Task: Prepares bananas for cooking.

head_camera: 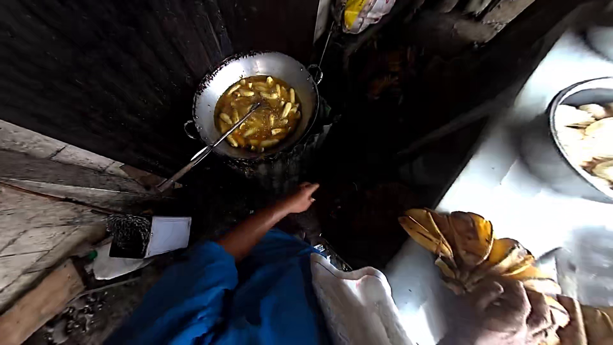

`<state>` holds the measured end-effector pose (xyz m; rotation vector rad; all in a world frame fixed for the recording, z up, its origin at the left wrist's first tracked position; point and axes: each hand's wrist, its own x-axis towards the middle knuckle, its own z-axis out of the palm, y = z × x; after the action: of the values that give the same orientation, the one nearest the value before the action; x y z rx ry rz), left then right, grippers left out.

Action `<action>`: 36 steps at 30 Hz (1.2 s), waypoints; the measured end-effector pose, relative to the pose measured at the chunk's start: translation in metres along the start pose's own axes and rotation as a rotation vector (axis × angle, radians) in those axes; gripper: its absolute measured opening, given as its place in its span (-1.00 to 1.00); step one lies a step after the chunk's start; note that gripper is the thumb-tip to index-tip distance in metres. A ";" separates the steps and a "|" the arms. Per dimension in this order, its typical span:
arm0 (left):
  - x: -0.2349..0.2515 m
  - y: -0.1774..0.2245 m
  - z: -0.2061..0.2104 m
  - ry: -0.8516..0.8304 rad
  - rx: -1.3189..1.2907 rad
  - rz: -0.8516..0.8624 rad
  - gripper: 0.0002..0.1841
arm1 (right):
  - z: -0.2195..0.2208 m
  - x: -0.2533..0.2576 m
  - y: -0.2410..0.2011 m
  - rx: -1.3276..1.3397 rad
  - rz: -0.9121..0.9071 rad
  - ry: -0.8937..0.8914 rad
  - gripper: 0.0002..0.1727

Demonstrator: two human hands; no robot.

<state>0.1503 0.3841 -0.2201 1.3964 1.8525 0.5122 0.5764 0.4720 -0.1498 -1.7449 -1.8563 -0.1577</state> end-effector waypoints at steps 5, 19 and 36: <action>-0.059 -0.100 -0.029 0.046 -0.040 -0.405 -0.45 | -0.015 0.015 -0.019 0.119 0.039 0.027 -0.56; -0.039 -0.093 -0.033 0.042 -0.208 -0.533 -0.43 | -0.003 0.138 -0.036 0.129 -0.119 -0.245 -0.52; 0.241 0.000 0.056 -0.441 -0.315 -0.331 -0.49 | 0.181 0.265 0.034 -0.221 -0.348 -0.638 -0.15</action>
<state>0.1619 0.6037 -0.3337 0.8845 1.5213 0.2818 0.5561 0.7925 -0.1820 -1.7240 -2.6907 0.0781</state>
